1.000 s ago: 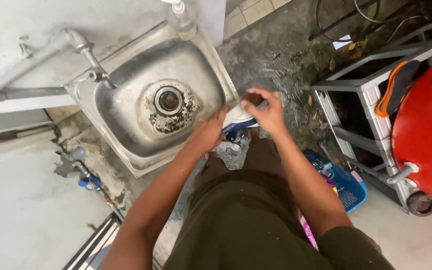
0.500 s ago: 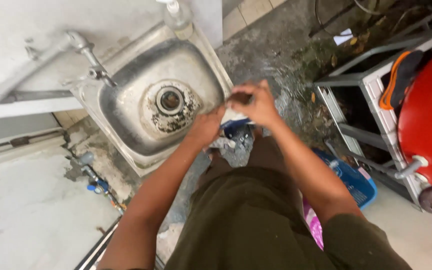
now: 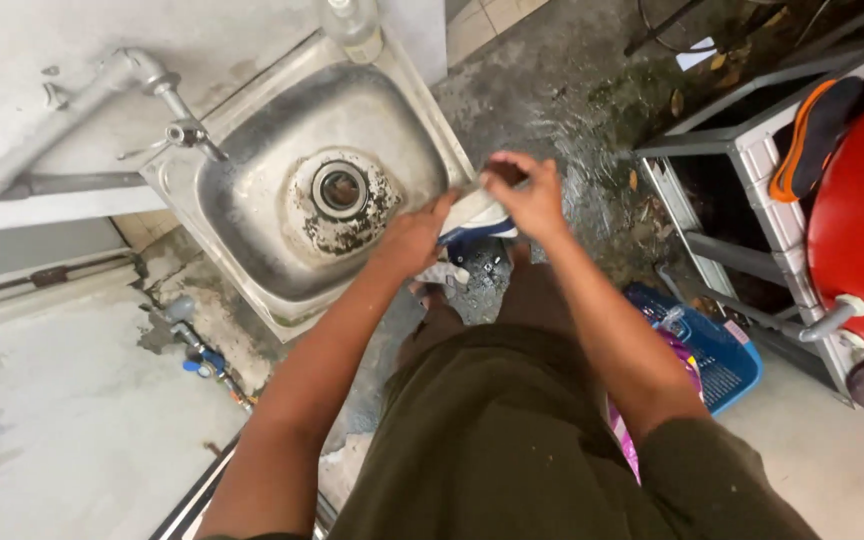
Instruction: Hand-washing a sneaker using a brush and soap at a sink.
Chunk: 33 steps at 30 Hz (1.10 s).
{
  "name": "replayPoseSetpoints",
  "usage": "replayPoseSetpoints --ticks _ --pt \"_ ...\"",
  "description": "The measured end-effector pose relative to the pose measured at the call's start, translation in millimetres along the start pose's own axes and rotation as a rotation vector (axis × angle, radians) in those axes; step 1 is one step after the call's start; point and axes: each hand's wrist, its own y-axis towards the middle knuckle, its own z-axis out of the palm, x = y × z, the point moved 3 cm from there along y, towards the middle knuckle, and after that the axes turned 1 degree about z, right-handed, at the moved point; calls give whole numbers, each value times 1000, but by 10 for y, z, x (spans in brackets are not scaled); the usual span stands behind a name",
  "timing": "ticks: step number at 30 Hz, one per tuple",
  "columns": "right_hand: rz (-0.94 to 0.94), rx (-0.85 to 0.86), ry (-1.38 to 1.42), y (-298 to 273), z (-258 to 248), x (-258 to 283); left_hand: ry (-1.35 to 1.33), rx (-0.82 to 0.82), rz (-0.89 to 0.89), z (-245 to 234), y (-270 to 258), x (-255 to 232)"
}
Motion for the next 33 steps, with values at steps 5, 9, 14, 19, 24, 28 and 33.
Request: replayPoseSetpoints --ticks 5,9,14,19,24,28,33 --pt "144 -37 158 -207 225 -634 -21 -13 2 220 73 47" --pt "136 -25 92 -450 72 35 -47 69 -47 119 -4 -47" --pt "123 -166 199 -212 173 -334 32 41 -39 277 202 212" --pt "-51 -196 10 -476 229 -235 11 30 -15 366 195 189" --pt "64 -211 14 -430 154 218 19 63 -40 341 182 226" --pt "101 -249 52 -397 181 -240 94 54 -32 341 180 240" --pt "-48 -160 -51 -480 103 409 5 74 -29 281 169 189"
